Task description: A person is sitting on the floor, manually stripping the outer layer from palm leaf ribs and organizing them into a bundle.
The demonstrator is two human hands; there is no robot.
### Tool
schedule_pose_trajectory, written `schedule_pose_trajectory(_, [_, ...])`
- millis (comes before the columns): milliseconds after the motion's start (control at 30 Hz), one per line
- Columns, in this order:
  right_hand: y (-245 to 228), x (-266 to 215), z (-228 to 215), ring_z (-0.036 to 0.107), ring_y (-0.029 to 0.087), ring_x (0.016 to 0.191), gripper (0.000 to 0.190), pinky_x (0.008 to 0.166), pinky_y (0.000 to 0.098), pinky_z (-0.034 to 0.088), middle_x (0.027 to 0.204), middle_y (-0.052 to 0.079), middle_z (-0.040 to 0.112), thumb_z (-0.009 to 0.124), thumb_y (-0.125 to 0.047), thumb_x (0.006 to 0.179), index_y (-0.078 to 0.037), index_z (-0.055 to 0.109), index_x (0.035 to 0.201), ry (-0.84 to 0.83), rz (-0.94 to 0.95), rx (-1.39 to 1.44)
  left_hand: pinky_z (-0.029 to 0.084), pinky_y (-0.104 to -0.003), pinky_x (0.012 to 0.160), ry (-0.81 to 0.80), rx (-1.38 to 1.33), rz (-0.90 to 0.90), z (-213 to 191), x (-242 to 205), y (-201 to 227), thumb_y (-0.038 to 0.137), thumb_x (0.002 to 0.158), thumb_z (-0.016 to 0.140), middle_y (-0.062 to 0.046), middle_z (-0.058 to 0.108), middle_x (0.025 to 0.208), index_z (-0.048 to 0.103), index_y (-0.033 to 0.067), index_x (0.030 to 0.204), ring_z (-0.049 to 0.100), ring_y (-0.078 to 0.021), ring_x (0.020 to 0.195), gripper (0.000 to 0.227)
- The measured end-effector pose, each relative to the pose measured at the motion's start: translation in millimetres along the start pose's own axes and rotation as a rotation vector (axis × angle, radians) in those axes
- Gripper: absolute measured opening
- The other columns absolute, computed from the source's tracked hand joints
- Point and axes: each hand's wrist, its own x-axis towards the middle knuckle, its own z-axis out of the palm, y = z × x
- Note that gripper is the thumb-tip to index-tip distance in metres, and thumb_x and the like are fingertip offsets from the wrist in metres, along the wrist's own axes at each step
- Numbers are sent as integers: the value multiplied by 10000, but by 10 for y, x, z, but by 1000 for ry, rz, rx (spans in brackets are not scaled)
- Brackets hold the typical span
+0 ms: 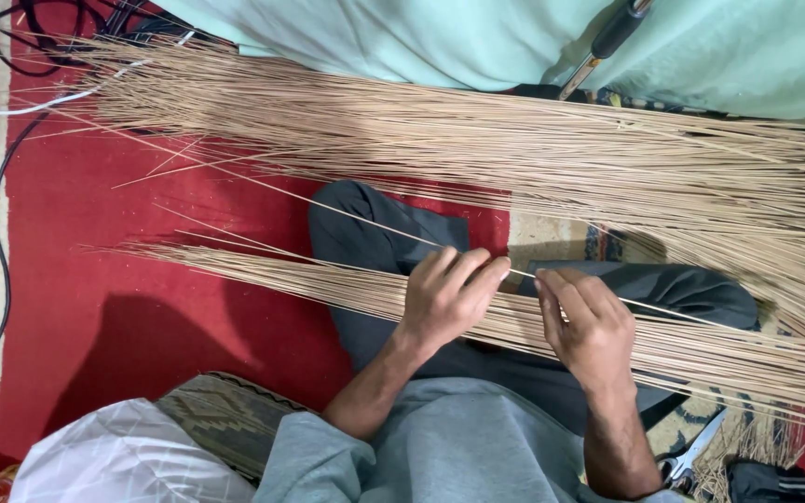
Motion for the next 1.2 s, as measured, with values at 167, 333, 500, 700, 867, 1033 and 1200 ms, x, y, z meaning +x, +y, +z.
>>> schedule_pose_trajectory(167, [485,-266,-11,709,272,818,81,761,373,584,918,93,725,813,-51,934,-67,803,1013,-1,5,16,476,-313,559,14,41,-12,-154,-76,-417,169,953,639,-46,630,890,732,168,980,559,-209,639,97])
schedule_pose_trajectory(333, [667,-396,-74,691,271,786,113,782,382,585,896,78,717,813,7,929,-78,820,1002,-9,16,-32,470,-296,555,41,69,-75,-378,27,-533,181,958,658,-34,657,901,749,167,944,507,-190,604,93])
schedule_pose_trajectory(500, [510,-413,115,688,262,758,99,748,375,583,868,70,709,814,-31,909,-99,821,981,32,23,-24,546,-313,564,-35,37,-51,-41,-175,-266,189,913,705,-70,682,979,743,156,1104,639,-217,691,197])
schedule_pose_trajectory(700, [18,-18,-79,676,243,726,135,726,359,573,873,64,717,797,9,879,-98,811,961,10,5,2,520,-253,510,-87,65,-17,-47,-8,99,179,966,609,-33,635,895,705,169,999,597,-160,614,101])
schedule_pose_trajectory(867, [385,-320,-3,693,263,765,125,740,375,573,925,84,738,797,14,906,-76,808,992,8,25,-16,535,-261,530,-104,88,-13,-104,-215,-300,202,981,582,-16,648,888,705,193,995,637,-172,640,124])
schedule_pose_trajectory(1033, [589,-410,-108,675,270,760,147,766,373,570,914,79,732,781,46,938,-81,823,999,40,60,-80,545,-269,543,-176,146,-72,-429,-133,-577,315,1015,584,11,647,864,714,236,993,648,-171,654,154])
schedule_pose_trajectory(1200, [809,-503,-367,603,193,832,92,684,296,495,1077,173,759,853,100,1011,49,826,1084,-16,183,-163,507,-232,501,-463,89,-262,-852,-53,-922,83,857,801,-19,718,889,803,93,1006,603,-117,624,149])
